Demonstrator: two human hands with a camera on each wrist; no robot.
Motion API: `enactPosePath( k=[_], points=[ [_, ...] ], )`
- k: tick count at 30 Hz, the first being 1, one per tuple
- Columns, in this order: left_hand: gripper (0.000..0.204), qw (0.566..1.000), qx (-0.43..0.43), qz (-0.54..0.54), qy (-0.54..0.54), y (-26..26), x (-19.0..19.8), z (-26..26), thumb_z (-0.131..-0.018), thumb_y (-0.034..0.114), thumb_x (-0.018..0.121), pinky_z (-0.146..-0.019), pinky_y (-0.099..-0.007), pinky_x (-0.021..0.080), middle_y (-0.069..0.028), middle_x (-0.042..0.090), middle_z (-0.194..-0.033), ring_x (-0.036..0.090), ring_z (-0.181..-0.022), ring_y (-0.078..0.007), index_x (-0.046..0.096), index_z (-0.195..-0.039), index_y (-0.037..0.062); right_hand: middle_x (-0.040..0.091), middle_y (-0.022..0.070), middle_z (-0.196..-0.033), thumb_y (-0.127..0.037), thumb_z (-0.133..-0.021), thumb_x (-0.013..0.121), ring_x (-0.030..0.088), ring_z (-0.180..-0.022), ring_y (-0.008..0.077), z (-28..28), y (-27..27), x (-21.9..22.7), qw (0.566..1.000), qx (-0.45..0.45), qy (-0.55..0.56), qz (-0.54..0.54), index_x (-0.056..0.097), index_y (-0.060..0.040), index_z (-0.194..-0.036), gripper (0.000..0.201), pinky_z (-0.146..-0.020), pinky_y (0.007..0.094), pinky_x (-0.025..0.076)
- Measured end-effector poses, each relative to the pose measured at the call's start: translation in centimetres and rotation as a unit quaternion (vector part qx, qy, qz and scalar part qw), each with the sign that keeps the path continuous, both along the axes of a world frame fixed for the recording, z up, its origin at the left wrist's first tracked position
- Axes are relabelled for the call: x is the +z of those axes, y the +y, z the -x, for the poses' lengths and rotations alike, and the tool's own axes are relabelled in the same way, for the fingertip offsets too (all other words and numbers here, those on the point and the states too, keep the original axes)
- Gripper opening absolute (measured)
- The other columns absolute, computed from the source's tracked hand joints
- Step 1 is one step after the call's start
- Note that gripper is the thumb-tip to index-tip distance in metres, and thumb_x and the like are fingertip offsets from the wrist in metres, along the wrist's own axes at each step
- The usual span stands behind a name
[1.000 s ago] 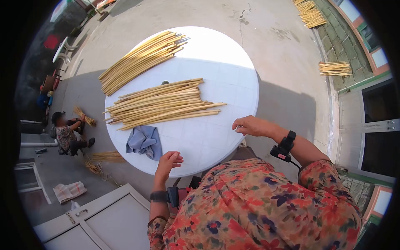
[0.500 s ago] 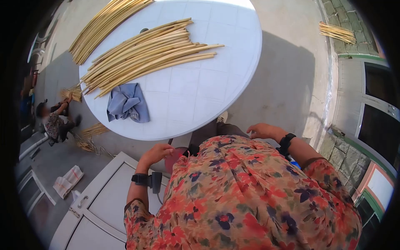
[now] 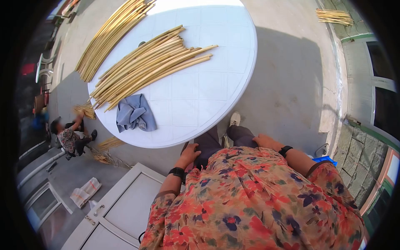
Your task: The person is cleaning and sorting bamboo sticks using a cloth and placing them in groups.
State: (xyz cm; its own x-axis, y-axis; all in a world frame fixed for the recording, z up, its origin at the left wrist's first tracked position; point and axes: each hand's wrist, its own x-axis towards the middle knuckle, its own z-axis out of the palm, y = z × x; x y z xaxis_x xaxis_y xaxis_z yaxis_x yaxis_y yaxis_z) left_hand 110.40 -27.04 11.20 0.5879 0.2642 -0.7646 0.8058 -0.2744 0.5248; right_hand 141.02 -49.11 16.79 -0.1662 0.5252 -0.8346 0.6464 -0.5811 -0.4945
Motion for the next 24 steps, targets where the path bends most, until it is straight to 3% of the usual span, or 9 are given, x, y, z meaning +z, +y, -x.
enactPosePath(
  k=[5,8,11,15,17,18,19,21,24],
  points=[
    [0.019,0.987,-0.163,-0.009,0.001,1.6,-1.1,-1.4,-0.076,0.022,0.062,-0.075,-0.0399,0.044,-0.0146,0.057,-0.087,0.055,-0.085,-0.0321,0.061,-0.087,0.0078,0.046,0.0197,-0.113,-0.027,-0.080,0.059,0.049,-0.101,0.0366,1.3,0.7,-3.0,1.000,0.001,-0.014,-0.010,0.047,-0.0078,-0.119,0.045,-0.087,0.0401,0.040],
    [0.023,0.977,-0.210,0.002,0.046,3.7,-0.5,-0.8,-0.075,0.019,0.062,-0.074,-0.0404,0.045,-0.0152,0.058,-0.092,0.055,-0.090,-0.0302,0.060,-0.093,0.0058,0.046,0.0202,-0.114,-0.030,-0.080,0.059,0.048,-0.102,0.0368,2.5,2.7,-3.2,1.000,0.013,-0.022,-0.003,0.047,-0.0085,-0.119,0.046,-0.089,0.0411,0.040],
    [0.040,0.988,0.082,0.128,-0.012,3.6,-3.3,4.6,-0.076,0.013,0.061,-0.086,-0.0372,0.042,-0.0202,0.055,-0.108,0.051,-0.106,-0.0314,0.050,-0.113,-0.0008,0.048,0.0196,-0.111,-0.022,-0.076,0.061,0.048,-0.103,0.0377,4.2,5.2,-1.2,0.994,-0.107,-0.032,0.015,0.050,-0.0089,-0.116,0.043,-0.087,0.0410,0.041],
    [0.046,0.987,-0.138,0.077,0.026,6.7,-0.5,3.8,-0.075,0.010,0.062,-0.093,-0.0386,0.039,-0.0205,0.048,-0.121,0.047,-0.110,-0.0348,0.047,-0.117,-0.0003,0.052,0.0197,-0.109,-0.022,-0.075,0.061,0.050,-0.102,0.0362,4.5,6.9,-1.4,0.996,-0.068,-0.018,0.048,0.051,-0.0074,-0.115,0.043,-0.086,0.0419,0.041],
    [0.039,0.985,-0.069,0.151,0.035,6.6,-3.2,4.9,-0.076,0.014,0.061,-0.091,-0.0387,0.040,-0.0180,0.051,-0.118,0.049,-0.107,-0.0356,0.052,-0.112,0.0000,0.055,0.0201,-0.107,-0.023,-0.075,0.061,0.052,-0.100,0.0355,5.0,6.1,-3.0,0.997,-0.059,-0.013,0.053,0.051,-0.0070,-0.114,0.043,-0.085,0.0419,0.042],
    [0.032,0.947,-0.312,0.048,-0.057,7.1,-4.0,5.2,-0.076,0.014,0.060,-0.088,-0.0376,0.041,-0.0149,0.056,-0.111,0.052,-0.103,-0.0325,0.056,-0.105,0.0007,0.057,0.0200,-0.103,-0.024,-0.074,0.060,0.053,-0.097,0.0354,5.5,5.5,-3.9,0.997,-0.069,0.017,0.030,0.053,-0.0062,-0.112,0.042,-0.084,0.0415,0.042],
    [0.032,0.945,-0.319,0.047,-0.062,7.6,-2.9,4.3,-0.076,0.014,0.060,-0.088,-0.0376,0.041,-0.0149,0.056,-0.111,0.052,-0.103,-0.0325,0.056,-0.105,0.0007,0.059,0.0199,-0.099,-0.024,-0.074,0.059,0.054,-0.095,0.0352,5.8,5.1,-4.4,0.996,-0.078,0.048,0.006,0.055,-0.0054,-0.109,0.040,-0.084,0.0411,0.042],
    [0.030,0.987,-0.089,0.131,0.030,7.9,-0.3,3.6,-0.075,0.013,0.061,-0.086,-0.0375,0.041,-0.0118,0.058,-0.108,0.053,-0.100,-0.0305,0.057,-0.103,0.0019,0.060,0.0200,-0.096,-0.024,-0.074,0.057,0.055,-0.092,0.0371,6.1,4.4,-4.2,0.988,-0.138,0.064,-0.007,0.058,-0.0037,-0.104,0.036,-0.080,0.0408,0.043],
    [0.028,0.982,-0.159,0.099,-0.032,8.0,-2.4,6.8,-0.079,0.016,0.058,-0.085,-0.0353,0.041,-0.0122,0.060,-0.103,0.055,-0.096,-0.0260,0.057,-0.103,0.0025,0.062,0.0173,-0.094,-0.028,-0.077,0.055,0.057,-0.088,0.0325,5.0,4.2,-0.4,0.990,-0.122,0.065,0.010,0.059,-0.0028,-0.101,0.035,-0.075,0.0393,0.044]
  ],
)
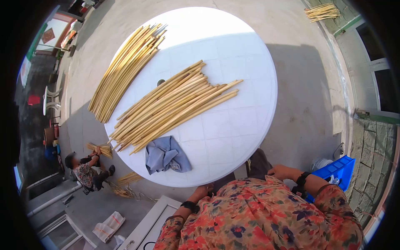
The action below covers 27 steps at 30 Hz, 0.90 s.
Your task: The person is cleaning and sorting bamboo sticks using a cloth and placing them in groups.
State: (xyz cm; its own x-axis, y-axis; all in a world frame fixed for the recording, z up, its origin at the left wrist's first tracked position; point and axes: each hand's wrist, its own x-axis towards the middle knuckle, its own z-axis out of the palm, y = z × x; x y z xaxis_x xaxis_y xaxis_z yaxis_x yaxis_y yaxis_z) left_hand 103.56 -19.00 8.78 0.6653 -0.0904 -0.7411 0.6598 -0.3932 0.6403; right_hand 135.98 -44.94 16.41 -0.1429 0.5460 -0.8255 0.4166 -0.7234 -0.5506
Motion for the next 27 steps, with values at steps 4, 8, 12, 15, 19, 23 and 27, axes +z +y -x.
enactPosePath(
  k=[4,8,12,15,19,23,27],
  points=[
    [0.025,0.971,0.153,0.129,0.131,2.9,5.7,-0.5,-0.082,0.018,0.051,-0.081,-0.0363,0.043,-0.0162,0.060,-0.097,0.056,-0.089,-0.0335,0.057,-0.101,0.0039,0.059,0.0086,-0.079,-0.036,-0.081,0.053,0.051,-0.073,0.0166,0.2,-0.4,2.4,0.976,-0.114,0.159,0.099,0.059,-0.0023,-0.092,0.036,-0.069,0.0334,0.042],
    [0.027,0.989,0.009,0.140,0.057,3.6,7.0,1.7,-0.086,0.022,0.048,-0.074,-0.0386,0.045,-0.0204,0.060,-0.092,0.056,-0.086,-0.0372,0.055,-0.105,0.0035,0.055,0.0057,-0.073,-0.048,-0.086,0.043,0.045,-0.071,0.0124,1.1,1.1,0.7,0.960,-0.112,0.213,0.146,0.057,-0.0004,-0.085,0.050,-0.070,0.0311,0.040],
    [0.028,0.992,0.017,0.022,0.119,2.9,5.6,2.9,-0.086,0.027,0.048,-0.073,-0.0407,0.045,-0.0218,0.060,-0.090,0.056,-0.086,-0.0386,0.055,-0.099,0.0034,0.059,0.0176,-0.092,-0.049,-0.089,0.036,0.055,-0.087,0.0287,3.6,3.2,-2.4,0.987,-0.073,0.133,0.054,0.058,0.0013,-0.092,0.055,-0.079,0.0384,0.040],
    [0.022,0.995,-0.060,-0.035,0.077,2.1,2.5,3.4,-0.083,0.025,0.051,-0.065,-0.0439,0.044,-0.0182,0.061,-0.080,0.056,-0.075,-0.0390,0.056,-0.090,0.0041,0.060,0.0198,-0.089,-0.032,-0.088,0.041,0.055,-0.086,0.0361,5.3,3.2,-5.8,0.985,-0.046,0.144,-0.083,0.056,-0.0027,-0.098,0.035,-0.075,0.0420,0.042],
    [0.022,0.999,-0.030,0.014,0.018,3.5,1.1,1.1,-0.079,0.027,0.056,-0.062,-0.0437,0.044,-0.0143,0.061,-0.073,0.056,-0.069,-0.0355,0.058,-0.086,0.0057,0.059,0.0128,-0.087,-0.023,-0.081,0.051,0.057,-0.083,0.0316,6.5,4.2,-9.0,0.976,0.006,0.068,-0.205,0.057,-0.0080,-0.100,0.025,-0.071,0.0413,0.045],
    [0.025,0.979,-0.168,-0.103,-0.052,2.2,0.1,-0.3,-0.075,0.031,0.062,-0.067,-0.0394,0.045,-0.0118,0.062,-0.079,0.057,-0.074,-0.0286,0.061,-0.085,0.0076,0.055,0.0082,-0.083,-0.022,-0.080,0.052,0.058,-0.078,0.0263,8.7,2.2,-12.3,0.950,-0.010,-0.016,-0.311,0.057,-0.0101,-0.093,0.018,-0.065,0.0379,0.047],
    [0.030,0.969,-0.157,-0.133,-0.138,2.2,-1.4,0.0,-0.074,0.034,0.064,-0.067,-0.0368,0.045,-0.0122,0.061,-0.081,0.057,-0.075,-0.0280,0.061,-0.087,0.0075,0.052,0.0047,-0.078,-0.021,-0.080,0.052,0.057,-0.075,0.0228,10.6,2.0,-15.4,0.909,-0.031,-0.074,-0.409,0.055,-0.0122,-0.086,0.012,-0.060,0.0344,0.048]
  ],
)
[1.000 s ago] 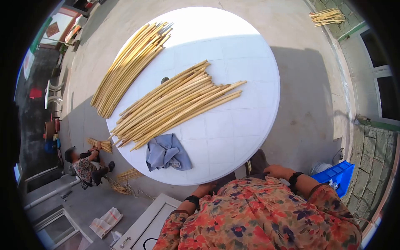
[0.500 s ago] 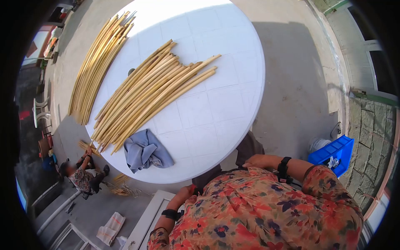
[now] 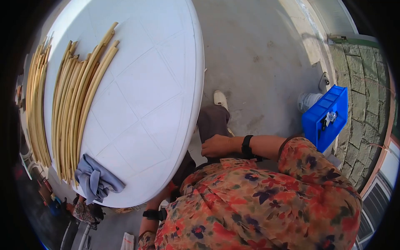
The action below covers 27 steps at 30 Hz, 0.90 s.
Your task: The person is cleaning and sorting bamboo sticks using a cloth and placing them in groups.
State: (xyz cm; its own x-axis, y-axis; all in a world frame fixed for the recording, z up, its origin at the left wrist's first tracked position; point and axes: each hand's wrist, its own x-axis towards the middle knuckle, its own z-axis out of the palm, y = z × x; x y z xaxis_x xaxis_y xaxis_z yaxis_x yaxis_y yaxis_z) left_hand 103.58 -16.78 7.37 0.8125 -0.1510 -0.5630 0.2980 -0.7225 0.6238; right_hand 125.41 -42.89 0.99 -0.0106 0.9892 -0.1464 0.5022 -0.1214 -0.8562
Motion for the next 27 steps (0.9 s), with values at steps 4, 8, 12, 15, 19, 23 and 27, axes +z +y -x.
enactPosePath(
  k=[4,8,12,15,19,23,27],
  points=[
    [0.029,0.995,-0.037,-0.028,0.084,-0.2,-1.1,1.1,-0.073,0.033,0.065,-0.057,-0.0367,0.043,-0.0126,0.059,-0.069,0.054,-0.062,-0.0274,0.059,-0.075,0.0045,0.052,0.0043,-0.078,-0.020,-0.081,0.050,0.056,-0.075,0.0237,0.7,-0.1,-0.9,0.999,-0.011,0.014,-0.026,0.054,-0.0135,-0.086,0.010,-0.061,0.0353,0.048],
    [0.023,0.986,0.024,0.021,0.161,-0.2,-1.9,0.4,-0.073,0.025,0.063,-0.055,-0.0363,0.042,-0.0137,0.057,-0.066,0.055,-0.062,-0.0283,0.057,-0.070,0.0031,0.054,0.0042,-0.080,-0.019,-0.081,0.049,0.057,-0.077,0.0243,1.3,-0.1,-2.0,0.997,-0.059,-0.037,-0.035,0.054,-0.0134,-0.087,0.009,-0.063,0.0362,0.048],
    [0.024,0.990,0.057,0.005,0.127,-1.1,-2.9,-0.1,-0.071,0.026,0.063,-0.062,-0.0403,0.044,-0.0152,0.059,-0.070,0.058,-0.068,-0.0316,0.058,-0.072,0.0028,0.055,0.0042,-0.082,-0.019,-0.081,0.050,0.057,-0.078,0.0250,0.4,-0.8,-1.6,0.992,-0.076,-0.096,-0.013,0.054,-0.0139,-0.088,0.010,-0.064,0.0365,0.048],
    [0.032,0.992,-0.016,-0.040,0.122,-0.9,-3.4,0.9,-0.074,0.035,0.057,-0.067,-0.0426,0.045,-0.0165,0.061,-0.077,0.058,-0.078,-0.0351,0.060,-0.076,0.0037,0.056,0.0044,-0.083,-0.021,-0.080,0.051,0.057,-0.079,0.0251,1.9,-2.1,-1.6,0.989,-0.076,-0.126,0.000,0.055,-0.0145,-0.089,0.012,-0.065,0.0365,0.048],
    [0.027,0.996,-0.024,-0.065,0.054,-1.5,-2.7,3.2,-0.080,0.029,0.056,-0.070,-0.0391,0.044,-0.0169,0.059,-0.084,0.056,-0.081,-0.0332,0.059,-0.085,0.0030,0.056,0.0052,-0.083,-0.023,-0.079,0.053,0.057,-0.080,0.0251,2.1,-1.9,-0.6,0.980,-0.062,-0.186,0.032,0.055,-0.0137,-0.090,0.015,-0.066,0.0370,0.047],
    [0.026,0.995,0.073,0.050,0.040,-2.0,1.2,4.0,-0.084,0.024,0.054,-0.073,-0.0355,0.045,-0.0149,0.061,-0.090,0.058,-0.084,-0.0294,0.058,-0.099,0.0026,0.057,0.0057,-0.084,-0.024,-0.078,0.054,0.057,-0.081,0.0257,2.4,-2.1,1.9,0.978,-0.041,-0.195,0.062,0.056,-0.0125,-0.090,0.016,-0.067,0.0376,0.047],
    [0.021,0.949,0.191,0.234,-0.086,-2.0,6.5,4.1,-0.086,0.017,0.055,-0.073,-0.0286,0.045,-0.0055,0.061,-0.091,0.058,-0.083,-0.0155,0.055,-0.102,0.0024,0.058,0.0068,-0.084,-0.024,-0.079,0.054,0.057,-0.082,0.0268,1.2,-0.3,6.5,0.977,-0.003,-0.204,0.059,0.057,-0.0109,-0.090,0.017,-0.068,0.0378,0.046]
  ],
)
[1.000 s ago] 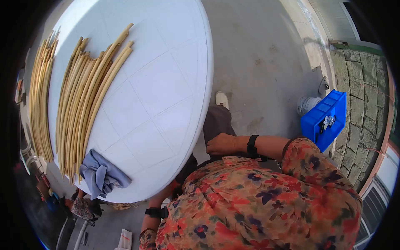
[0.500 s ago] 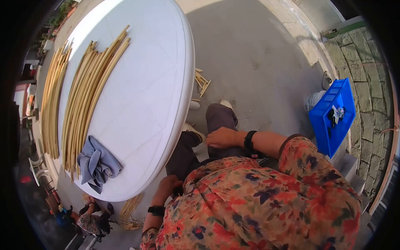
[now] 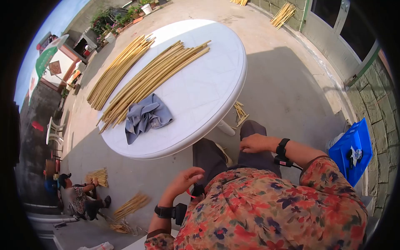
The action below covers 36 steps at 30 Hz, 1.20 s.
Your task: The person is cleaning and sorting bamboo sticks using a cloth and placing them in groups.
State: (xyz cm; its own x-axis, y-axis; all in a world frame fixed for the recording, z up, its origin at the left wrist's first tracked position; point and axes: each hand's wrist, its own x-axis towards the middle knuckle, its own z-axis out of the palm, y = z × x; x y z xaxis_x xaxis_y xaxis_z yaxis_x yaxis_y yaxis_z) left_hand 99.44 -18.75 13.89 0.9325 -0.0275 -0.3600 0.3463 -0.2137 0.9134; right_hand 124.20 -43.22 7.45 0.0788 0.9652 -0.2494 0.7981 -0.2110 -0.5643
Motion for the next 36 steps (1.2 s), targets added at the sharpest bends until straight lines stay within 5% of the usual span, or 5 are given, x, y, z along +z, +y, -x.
enactPosePath(
  k=[4,7,12,20,36],
  points=[
    [0.020,0.990,0.112,0.029,-0.083,3.4,4.8,-1.5,-0.084,0.012,0.056,-0.074,-0.0276,0.044,-0.0042,0.060,-0.088,0.058,-0.080,-0.0130,0.054,-0.102,0.0026,0.059,0.0081,-0.083,-0.022,-0.080,0.055,0.058,-0.077,0.0267,-0.1,2.4,6.4,0.998,0.019,0.011,-0.065,0.057,-0.0092,-0.089,0.016,-0.066,0.0363,0.046],
    [0.028,0.829,0.149,-0.433,-0.320,6.2,6.7,-5.6,-0.075,0.002,0.059,-0.081,-0.0331,0.042,-0.0126,0.054,-0.102,0.052,-0.095,-0.0268,0.052,-0.103,0.0023,0.059,0.0084,-0.080,-0.019,-0.080,0.056,0.058,-0.072,0.0266,-0.6,4.4,10.4,0.982,-0.038,0.030,-0.180,0.057,-0.0091,-0.089,0.014,-0.064,0.0349,0.046],
    [0.039,0.708,0.081,-0.641,-0.284,9.3,4.0,-9.9,-0.070,0.003,0.058,-0.092,-0.0414,0.032,-0.0104,0.050,-0.112,0.044,-0.109,-0.0262,0.050,-0.109,0.0064,0.058,0.0087,-0.085,-0.013,-0.081,0.054,0.057,-0.080,0.0252,-4.2,10.0,15.2,0.962,-0.080,-0.087,-0.248,0.057,-0.0082,-0.093,0.013,-0.070,0.0344,0.046],
    [0.011,0.691,0.125,-0.661,-0.266,9.9,2.4,-11.3,-0.071,0.013,0.058,-0.068,-0.0408,0.036,-0.0063,0.050,-0.077,0.049,-0.076,-0.0251,0.051,-0.079,0.0089,0.054,0.0124,-0.099,-0.010,-0.082,0.051,0.051,-0.096,0.0288,-11.2,17.4,14.2,0.942,-0.098,-0.246,-0.206,0.054,-0.0076,-0.102,0.021,-0.081,0.0386,0.042],
    [0.020,0.754,0.152,-0.536,-0.348,6.8,3.4,-7.9,-0.067,0.008,0.060,-0.063,-0.0353,0.040,-0.0057,0.049,-0.071,0.050,-0.068,-0.0236,0.053,-0.086,0.0066,0.053,0.0114,-0.099,-0.004,-0.079,0.044,0.050,-0.099,0.0259,-15.9,23.3,12.0,0.903,-0.102,-0.392,-0.141,0.057,-0.0079,-0.096,0.021,-0.083,0.0395,0.036]
  ],
)
